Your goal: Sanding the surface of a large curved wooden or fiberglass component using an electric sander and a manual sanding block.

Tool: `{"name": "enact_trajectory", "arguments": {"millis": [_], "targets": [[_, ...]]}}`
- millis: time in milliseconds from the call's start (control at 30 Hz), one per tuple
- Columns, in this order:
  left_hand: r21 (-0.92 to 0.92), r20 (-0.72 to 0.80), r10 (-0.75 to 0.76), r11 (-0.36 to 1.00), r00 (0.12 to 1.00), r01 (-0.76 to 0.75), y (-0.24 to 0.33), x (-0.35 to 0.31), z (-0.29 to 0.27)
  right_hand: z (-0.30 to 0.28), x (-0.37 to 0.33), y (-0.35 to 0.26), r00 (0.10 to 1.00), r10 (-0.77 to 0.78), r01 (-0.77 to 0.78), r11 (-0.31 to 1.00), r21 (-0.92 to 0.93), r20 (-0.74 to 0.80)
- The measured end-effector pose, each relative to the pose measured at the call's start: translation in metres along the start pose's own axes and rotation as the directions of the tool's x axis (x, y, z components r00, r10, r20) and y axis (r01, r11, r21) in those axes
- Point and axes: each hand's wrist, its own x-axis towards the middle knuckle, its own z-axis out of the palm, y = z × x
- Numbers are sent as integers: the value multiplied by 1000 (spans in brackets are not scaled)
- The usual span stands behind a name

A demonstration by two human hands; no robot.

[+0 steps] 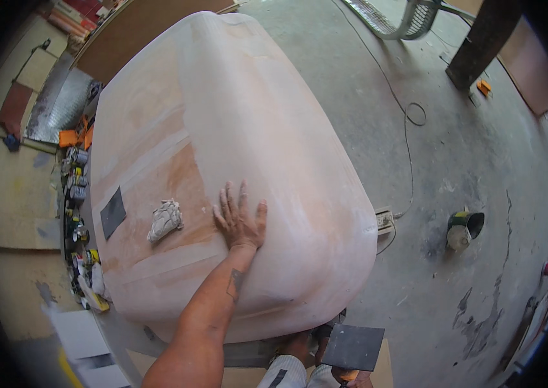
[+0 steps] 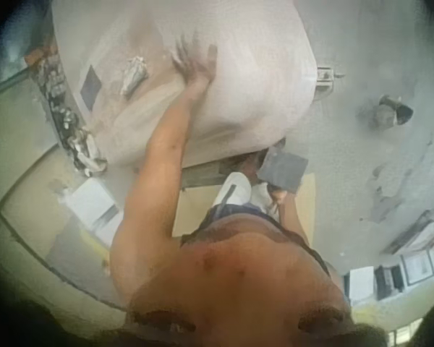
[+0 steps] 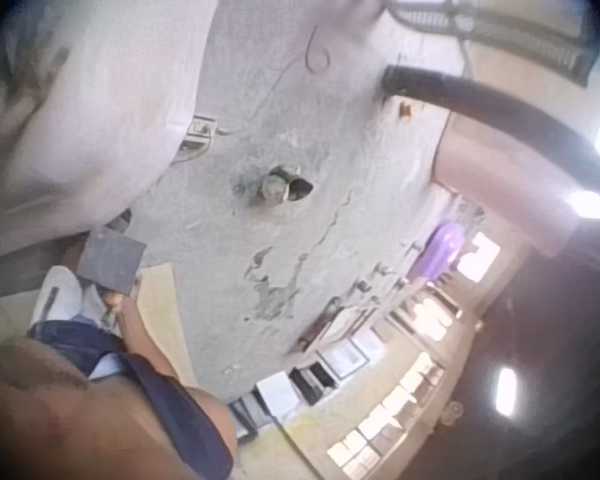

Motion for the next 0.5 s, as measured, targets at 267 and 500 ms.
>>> {"name": "enact_trajectory", "arguments": {"millis": [267, 500], "targets": [[-76, -24, 34, 996, 999, -36, -4, -1, -2, 38, -6, -10, 999, 37, -38, 992, -120, -4], [-110, -78, 47, 992, 996, -55, -8, 0, 2, 56, -22, -44, 999, 44, -48, 981, -188, -23]]}}
